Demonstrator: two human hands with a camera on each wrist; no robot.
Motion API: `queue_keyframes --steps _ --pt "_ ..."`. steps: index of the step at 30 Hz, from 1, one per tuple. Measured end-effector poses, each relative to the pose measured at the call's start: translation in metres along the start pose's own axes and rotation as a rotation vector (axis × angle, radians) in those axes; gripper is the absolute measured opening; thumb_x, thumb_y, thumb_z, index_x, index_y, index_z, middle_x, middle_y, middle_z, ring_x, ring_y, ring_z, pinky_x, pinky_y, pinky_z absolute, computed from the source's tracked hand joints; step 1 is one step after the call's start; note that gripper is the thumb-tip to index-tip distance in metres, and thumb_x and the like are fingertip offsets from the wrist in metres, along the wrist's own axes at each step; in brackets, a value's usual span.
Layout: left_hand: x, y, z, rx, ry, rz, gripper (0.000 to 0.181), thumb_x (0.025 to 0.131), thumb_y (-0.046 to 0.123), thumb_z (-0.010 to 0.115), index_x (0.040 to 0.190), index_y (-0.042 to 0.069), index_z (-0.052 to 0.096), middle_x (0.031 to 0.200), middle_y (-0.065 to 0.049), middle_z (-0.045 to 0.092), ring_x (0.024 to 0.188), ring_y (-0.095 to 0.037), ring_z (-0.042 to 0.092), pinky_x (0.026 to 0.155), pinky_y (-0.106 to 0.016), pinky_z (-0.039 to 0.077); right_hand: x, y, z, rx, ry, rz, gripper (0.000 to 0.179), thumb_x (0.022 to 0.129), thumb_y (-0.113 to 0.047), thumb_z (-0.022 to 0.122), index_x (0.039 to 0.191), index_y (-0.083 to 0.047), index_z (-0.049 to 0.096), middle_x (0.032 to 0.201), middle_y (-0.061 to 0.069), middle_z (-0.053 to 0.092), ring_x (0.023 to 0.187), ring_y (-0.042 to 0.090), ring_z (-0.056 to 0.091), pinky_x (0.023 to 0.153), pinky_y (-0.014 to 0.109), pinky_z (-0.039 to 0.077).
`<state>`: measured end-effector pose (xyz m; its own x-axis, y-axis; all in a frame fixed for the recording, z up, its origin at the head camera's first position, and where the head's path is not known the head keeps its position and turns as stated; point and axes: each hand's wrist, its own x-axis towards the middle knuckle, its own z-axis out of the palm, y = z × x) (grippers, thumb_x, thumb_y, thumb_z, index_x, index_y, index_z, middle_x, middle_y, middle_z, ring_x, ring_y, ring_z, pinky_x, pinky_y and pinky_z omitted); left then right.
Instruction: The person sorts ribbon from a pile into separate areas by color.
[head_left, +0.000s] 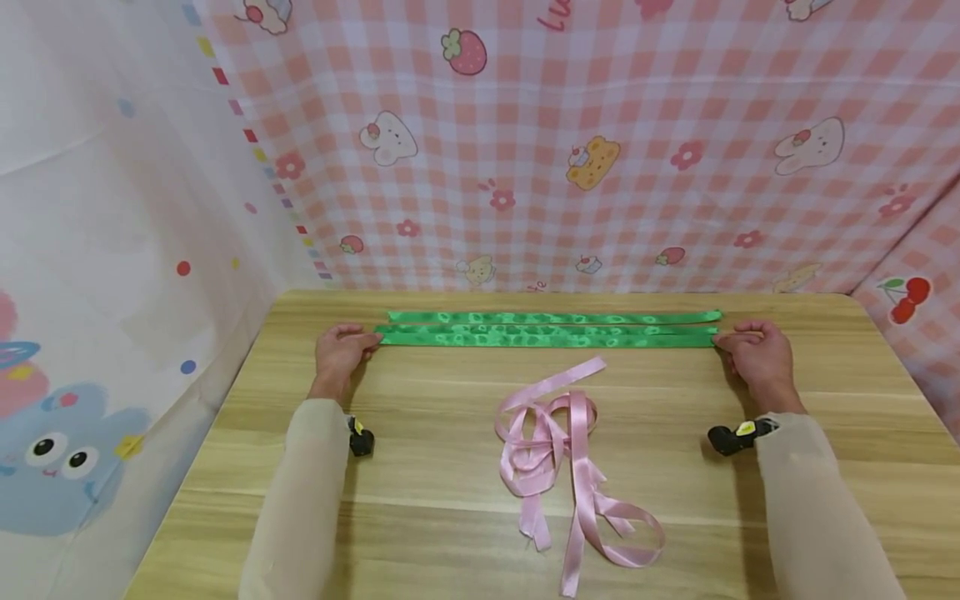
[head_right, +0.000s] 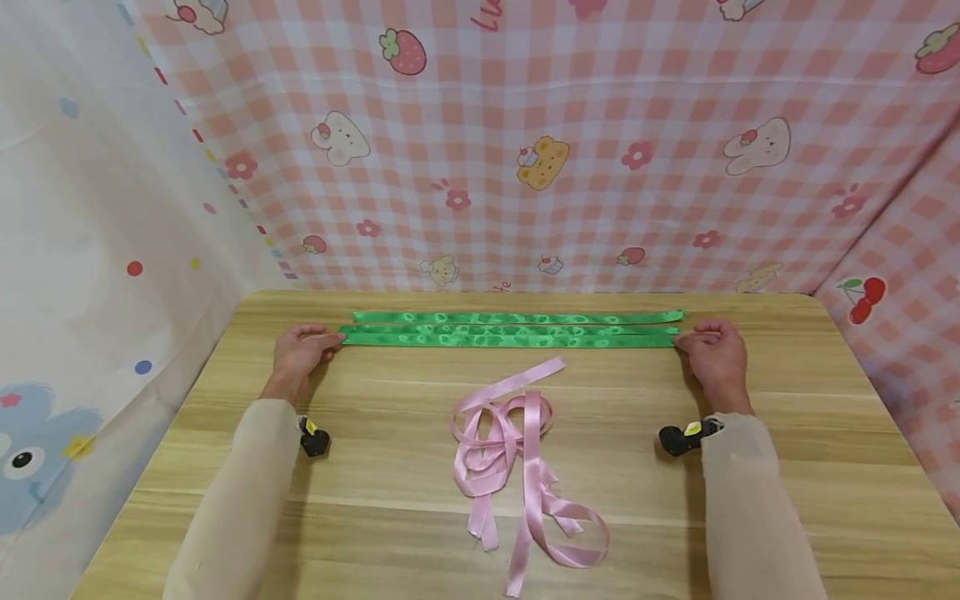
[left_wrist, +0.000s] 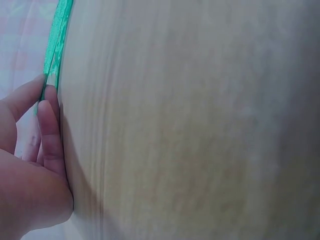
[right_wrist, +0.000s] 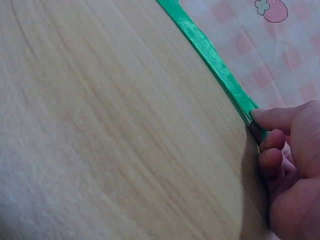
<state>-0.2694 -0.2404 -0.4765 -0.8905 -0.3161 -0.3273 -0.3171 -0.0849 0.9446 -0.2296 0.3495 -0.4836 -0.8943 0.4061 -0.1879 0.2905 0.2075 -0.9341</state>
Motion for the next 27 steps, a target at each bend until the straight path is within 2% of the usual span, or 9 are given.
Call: queue_keyframes --steps 4,17,22,27 --pt "-0.0005 -0.0001 0.0003 0.04 0.015 0.016 0.046 0.084 -0.001 0.076 0.123 -0.004 0.052 0.076 0.003 0.071 0.064 -0.004 0.063 0.058 -0.014 0.05 0.0004 0.0008 -0.0005 -0.017 -0.002 -0.001 0.028 0.089 -0.013 0.072 0.1 -0.014 0.046 0.057 -0.018 0.052 0.043 0.003 0.049 0.042 0.019 0.043" --pt "0.0007 -0.0006 0.002 0.086 0.046 0.0 0.04 0.082 0.0 0.078 0.116 0.0 0.056 0.079 0.006 0.063 0.064 -0.003 0.062 0.062 -0.014 0.052 0.0016 0.0026 -0.0016 -0.014 0.007 0.002 0.027 0.09 -0.013 0.071 0.1 -0.015 0.047 0.056 -0.017 0.051 0.042 0.004 0.048 0.041 0.019 0.042" --pt "-0.0003 -0.0001 0.0021 0.057 0.043 -0.016 0.042 0.082 -0.003 0.077 0.118 -0.001 0.055 0.086 0.003 0.06 0.067 -0.004 0.06 0.066 -0.015 0.054 0.0026 0.0031 -0.0016 -0.011 0.004 0.006 0.028 0.089 -0.013 0.072 0.1 -0.015 0.047 0.057 -0.017 0.052 0.042 0.004 0.049 0.042 0.019 0.043" --pt "-0.0002 -0.0003 0.0018 0.051 0.045 -0.005 0.042 0.082 -0.003 0.077 0.118 -0.002 0.055 0.083 0.005 0.06 0.064 -0.004 0.059 0.065 -0.015 0.054 0.0019 0.0012 -0.0024 0.001 -0.004 0.015 0.027 0.09 -0.013 0.072 0.101 -0.015 0.047 0.058 -0.016 0.053 0.044 0.004 0.049 0.042 0.02 0.043"
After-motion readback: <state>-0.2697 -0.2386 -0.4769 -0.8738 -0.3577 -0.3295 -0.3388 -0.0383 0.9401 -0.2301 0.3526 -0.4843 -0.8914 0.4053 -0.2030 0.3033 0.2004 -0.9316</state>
